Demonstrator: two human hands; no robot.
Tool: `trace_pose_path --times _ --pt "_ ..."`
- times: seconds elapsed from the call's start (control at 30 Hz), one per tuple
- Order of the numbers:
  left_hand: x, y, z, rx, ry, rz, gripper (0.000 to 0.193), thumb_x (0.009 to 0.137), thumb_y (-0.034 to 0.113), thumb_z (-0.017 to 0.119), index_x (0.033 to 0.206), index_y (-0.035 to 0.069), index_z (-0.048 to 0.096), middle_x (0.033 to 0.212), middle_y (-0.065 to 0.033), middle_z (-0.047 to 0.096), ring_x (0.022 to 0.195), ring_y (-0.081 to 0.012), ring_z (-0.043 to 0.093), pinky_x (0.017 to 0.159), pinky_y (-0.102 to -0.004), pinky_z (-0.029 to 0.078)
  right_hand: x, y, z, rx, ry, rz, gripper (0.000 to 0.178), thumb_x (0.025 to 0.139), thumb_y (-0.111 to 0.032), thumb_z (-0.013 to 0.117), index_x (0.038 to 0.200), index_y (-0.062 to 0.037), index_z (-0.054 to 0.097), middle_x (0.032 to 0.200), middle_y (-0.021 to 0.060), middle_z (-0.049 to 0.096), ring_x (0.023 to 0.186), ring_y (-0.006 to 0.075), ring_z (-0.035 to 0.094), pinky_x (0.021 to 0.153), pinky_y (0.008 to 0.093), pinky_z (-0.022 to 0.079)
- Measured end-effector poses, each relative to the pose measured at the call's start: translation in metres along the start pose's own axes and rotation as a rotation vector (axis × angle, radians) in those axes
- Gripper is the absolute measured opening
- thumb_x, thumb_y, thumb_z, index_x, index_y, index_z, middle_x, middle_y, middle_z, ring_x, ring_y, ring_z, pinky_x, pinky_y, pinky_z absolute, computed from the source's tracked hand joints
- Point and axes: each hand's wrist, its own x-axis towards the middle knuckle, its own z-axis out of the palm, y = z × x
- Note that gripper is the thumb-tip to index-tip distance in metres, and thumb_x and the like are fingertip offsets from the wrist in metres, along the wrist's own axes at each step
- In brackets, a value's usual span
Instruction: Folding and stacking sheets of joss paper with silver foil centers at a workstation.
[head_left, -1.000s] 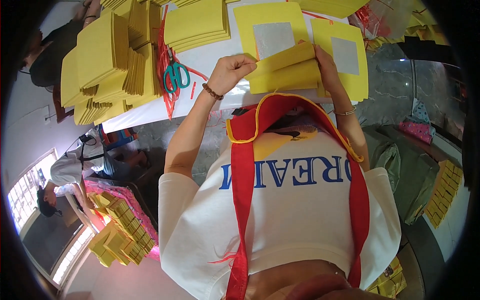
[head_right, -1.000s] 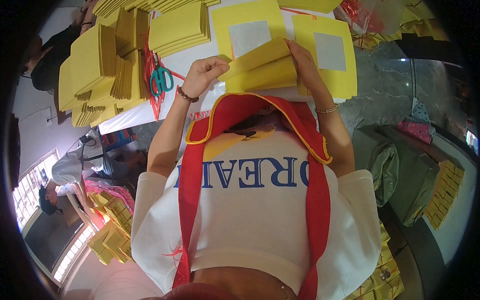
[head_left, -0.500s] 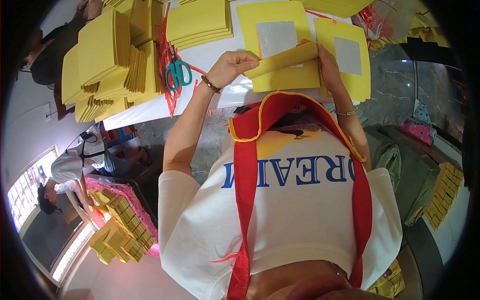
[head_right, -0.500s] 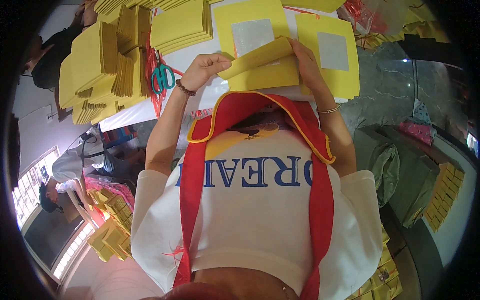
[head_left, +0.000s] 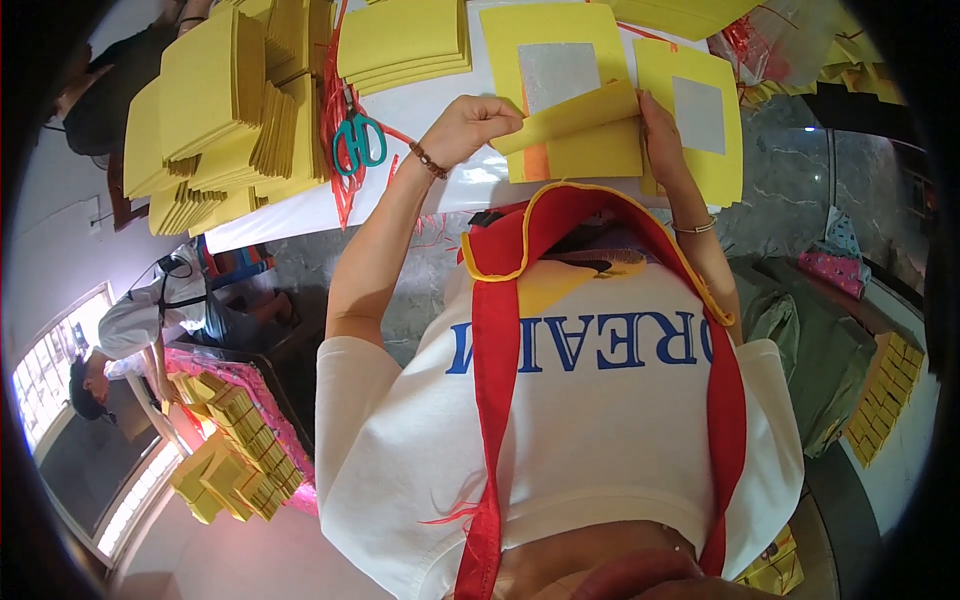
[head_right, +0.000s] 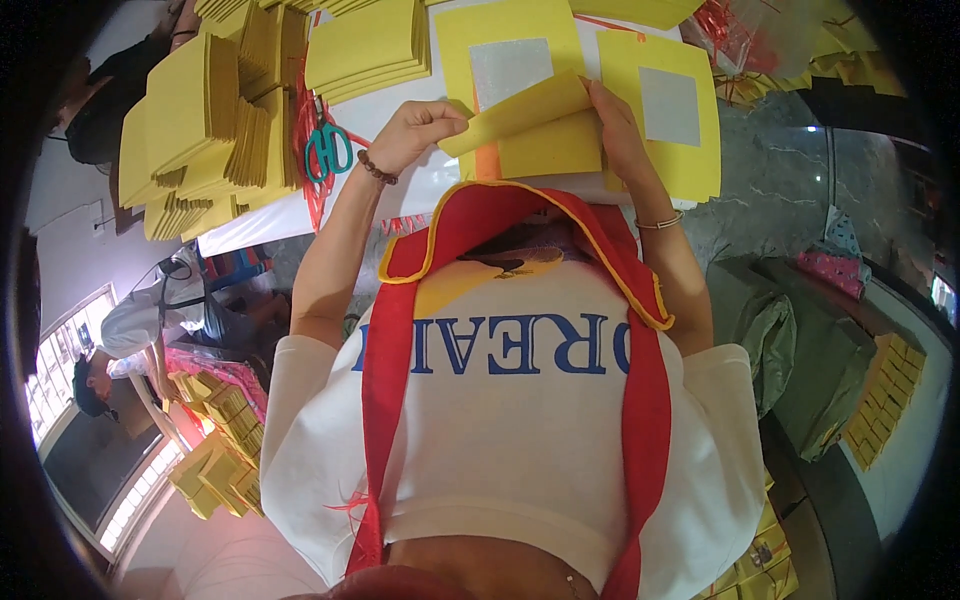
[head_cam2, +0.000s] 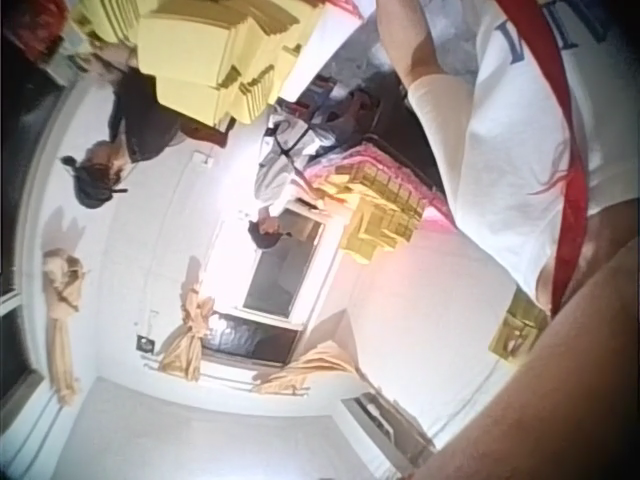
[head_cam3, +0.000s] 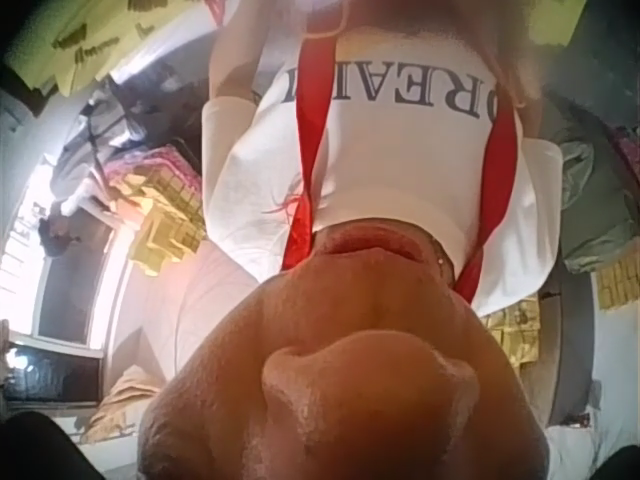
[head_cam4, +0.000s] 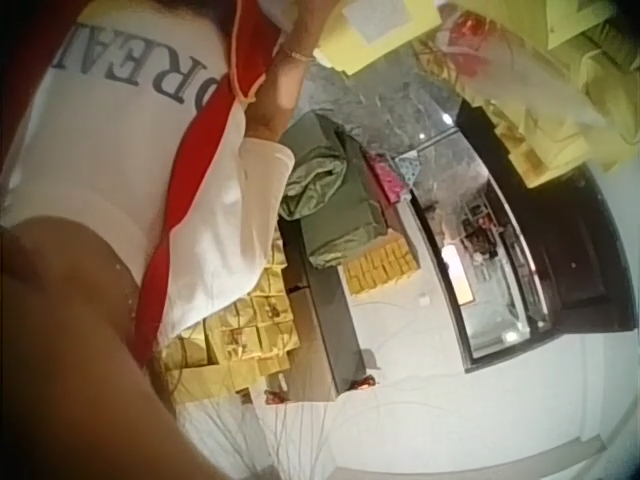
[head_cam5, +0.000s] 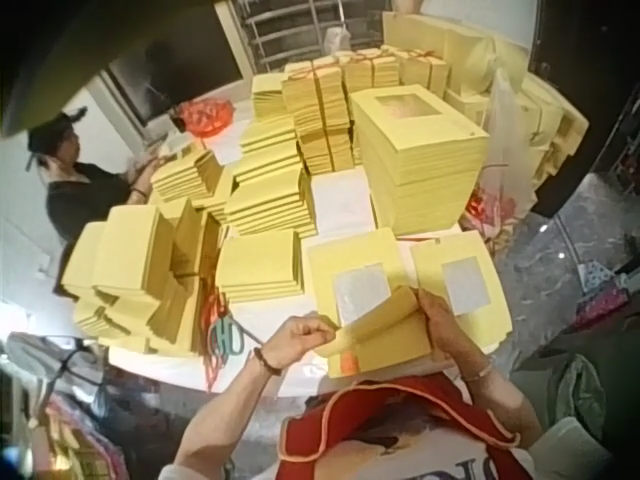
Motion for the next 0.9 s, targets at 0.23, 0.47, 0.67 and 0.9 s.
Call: trace_pose_path --times 0.23,0.47,0.67,0.9 --pt "-0.004 0.003 0.006 -0.109 0.077 -0.01 0.02 0.085 0.018 0.058 0.09 0.001 0.066 0.073 0.0014 0.061 0.066 -0.0055 0.052 0.059 -0.0195 0.042 -0.002 0.0 0.001 0.004 -0.063 -0.027 0.038 0.096 -0.027 0.041 0.122 -0.0002 0.05 0.115 0.0063 0.056 0.103 0.0124 0.052 0.09 0.0258 0.04" --pt "-0.021 0.014 0.01 0.36 0.104 0.467 0.049 0.077 0.022 0.067 0.122 0.009 0.051 0.121 -0.0057 0.052 0.113 -0.0214 0.044 0.091 -0.0346 0.035 0.002 0.011 -0.005 0.105 -0.114 0.016 0.032 0.087 -0.007 0.055 0.119 -0.0021 0.052 0.12 0.006 0.054 0.112 0.0133 0.047 0.096 0.0269 0.037" --pt "-0.008 -0.003 0.022 1.175 0.454 0.629 0.049 0.069 0.002 0.057 0.113 0.021 0.059 0.119 -0.0029 0.054 0.106 -0.0256 0.048 0.087 -0.0384 0.036 0.004 0.002 -0.01 -0.321 -0.174 -0.479 0.032 0.079 -0.01 0.062 0.111 -0.0077 0.057 0.125 0.0068 0.052 0.124 0.0238 0.039 0.101 0.0365 0.032" --pt "-0.043 0.014 0.028 1.151 0.262 0.652 0.043 0.07 0.004 0.054 0.112 0.015 0.058 0.11 -0.0039 0.058 0.1 -0.0232 0.051 0.082 -0.0352 0.038 -0.035 -0.027 -0.017 -1.066 -0.269 -0.797 0.036 0.07 -0.022 0.069 0.104 -0.0138 0.061 0.122 0.0057 0.054 0.119 0.0258 0.045 0.094 0.0406 0.032"
